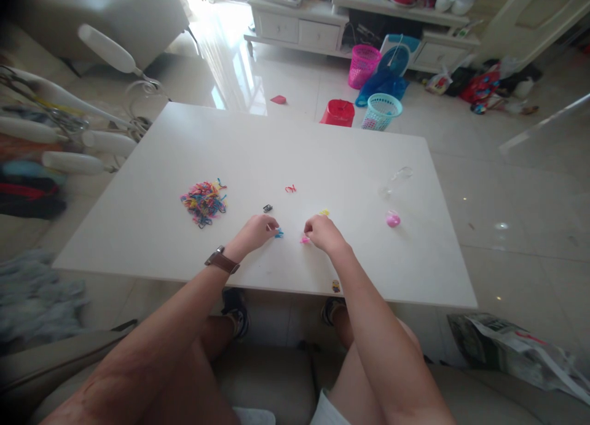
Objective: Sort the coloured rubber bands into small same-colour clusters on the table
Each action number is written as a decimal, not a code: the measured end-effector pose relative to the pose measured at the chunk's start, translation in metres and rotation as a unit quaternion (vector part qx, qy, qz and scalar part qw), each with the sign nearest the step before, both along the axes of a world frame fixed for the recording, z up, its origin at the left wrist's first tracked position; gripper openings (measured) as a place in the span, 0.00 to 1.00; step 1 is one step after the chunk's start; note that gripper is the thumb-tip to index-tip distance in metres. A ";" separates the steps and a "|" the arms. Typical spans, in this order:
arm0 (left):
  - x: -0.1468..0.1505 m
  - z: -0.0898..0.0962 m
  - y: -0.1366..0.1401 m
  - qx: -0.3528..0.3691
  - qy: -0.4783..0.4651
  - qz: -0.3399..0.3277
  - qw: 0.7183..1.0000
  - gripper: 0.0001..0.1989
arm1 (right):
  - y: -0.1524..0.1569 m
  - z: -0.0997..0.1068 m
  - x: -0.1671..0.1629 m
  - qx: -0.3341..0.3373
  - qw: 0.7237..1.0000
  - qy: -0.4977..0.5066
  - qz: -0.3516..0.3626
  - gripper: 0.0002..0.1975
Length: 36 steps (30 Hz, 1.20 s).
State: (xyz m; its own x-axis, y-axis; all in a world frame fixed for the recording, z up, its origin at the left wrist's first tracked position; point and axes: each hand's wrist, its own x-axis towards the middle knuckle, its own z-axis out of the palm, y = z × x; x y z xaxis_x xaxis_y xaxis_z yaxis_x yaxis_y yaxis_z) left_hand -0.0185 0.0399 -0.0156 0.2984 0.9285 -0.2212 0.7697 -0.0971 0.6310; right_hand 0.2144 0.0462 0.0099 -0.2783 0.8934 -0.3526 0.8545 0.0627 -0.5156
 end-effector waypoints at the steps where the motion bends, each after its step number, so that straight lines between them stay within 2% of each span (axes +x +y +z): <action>1: -0.001 0.001 0.000 0.000 -0.001 0.004 1.000 0.08 | -0.001 -0.002 0.001 -0.011 1.000 -0.006 0.008 0.10; 5: -0.005 0.000 0.002 -0.001 0.002 0.012 1.000 0.08 | -0.003 -0.005 0.001 -0.035 0.999 -0.016 0.028 0.08; 12: -0.008 0.000 0.003 -0.005 0.005 0.014 1.000 0.09 | -0.002 -0.010 -0.001 -0.032 0.998 0.002 0.047 0.07; 17: -0.008 0.004 0.002 -0.007 -0.003 0.016 1.000 0.10 | -0.003 -0.013 0.000 -0.023 0.998 -0.025 0.054 0.06; 29: -0.006 0.012 -0.001 -0.007 0.010 0.016 1.000 0.11 | -0.006 0.002 -0.005 0.001 0.998 -0.052 0.032 0.07; 36: -0.008 0.008 -0.002 -0.008 0.011 0.012 1.000 0.13 | -0.010 0.005 -0.012 0.001 0.998 -0.041 0.043 0.07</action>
